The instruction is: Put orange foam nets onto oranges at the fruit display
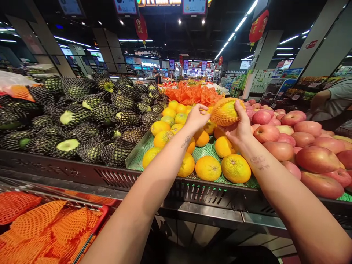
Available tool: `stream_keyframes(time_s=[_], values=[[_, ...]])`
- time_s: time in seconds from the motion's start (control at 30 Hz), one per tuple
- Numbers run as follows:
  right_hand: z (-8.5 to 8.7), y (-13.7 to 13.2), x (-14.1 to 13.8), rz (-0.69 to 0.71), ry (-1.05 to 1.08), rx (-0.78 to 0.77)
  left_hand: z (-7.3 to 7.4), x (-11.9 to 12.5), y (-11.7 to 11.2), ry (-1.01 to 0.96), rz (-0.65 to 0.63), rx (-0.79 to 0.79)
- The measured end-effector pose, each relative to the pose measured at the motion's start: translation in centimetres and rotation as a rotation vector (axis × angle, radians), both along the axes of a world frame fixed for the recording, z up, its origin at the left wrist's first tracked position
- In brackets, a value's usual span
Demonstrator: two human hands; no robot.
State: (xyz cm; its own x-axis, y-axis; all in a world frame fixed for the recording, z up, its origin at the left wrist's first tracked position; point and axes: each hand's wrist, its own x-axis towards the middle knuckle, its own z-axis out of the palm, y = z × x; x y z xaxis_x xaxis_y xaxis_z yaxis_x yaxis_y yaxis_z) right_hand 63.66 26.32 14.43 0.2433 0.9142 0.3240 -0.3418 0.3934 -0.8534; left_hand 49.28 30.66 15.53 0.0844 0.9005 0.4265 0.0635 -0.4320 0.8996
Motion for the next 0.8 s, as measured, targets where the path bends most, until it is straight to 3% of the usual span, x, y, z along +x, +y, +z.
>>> stream_keyframes(time_s=[0.07,0.13,0.23,0.3,0.43,0.53,0.8], values=[[0.0,0.1,0.2,0.001,0.021,-0.043,-0.3,0.0,0.3,0.051,-0.023,0.165],[0.1,0.1,0.3,0.026,0.015,-0.042,-0.5,0.0,0.2,0.107,-0.143,0.291],[0.2,-0.3,0.0,0.096,-0.071,0.018,-0.6,0.0,-0.3,0.19,-0.325,0.387],[0.2,-0.6,-0.2,0.17,-0.141,0.045,-0.6,-0.1,-0.5,0.197,-0.363,0.418],[-0.1,-0.4,-0.1,0.264,-0.226,0.037,-0.6,-0.2,-0.7,0.135,-0.27,0.358],[-0.7,0.6,0.5,0.183,-0.2,0.022,-0.5,-0.2,-0.7,0.085,-0.211,0.267],[-1.6,2.1,1.1,0.045,-0.081,0.01,0.0,0.0,-1.2,-0.023,-0.231,0.136]])
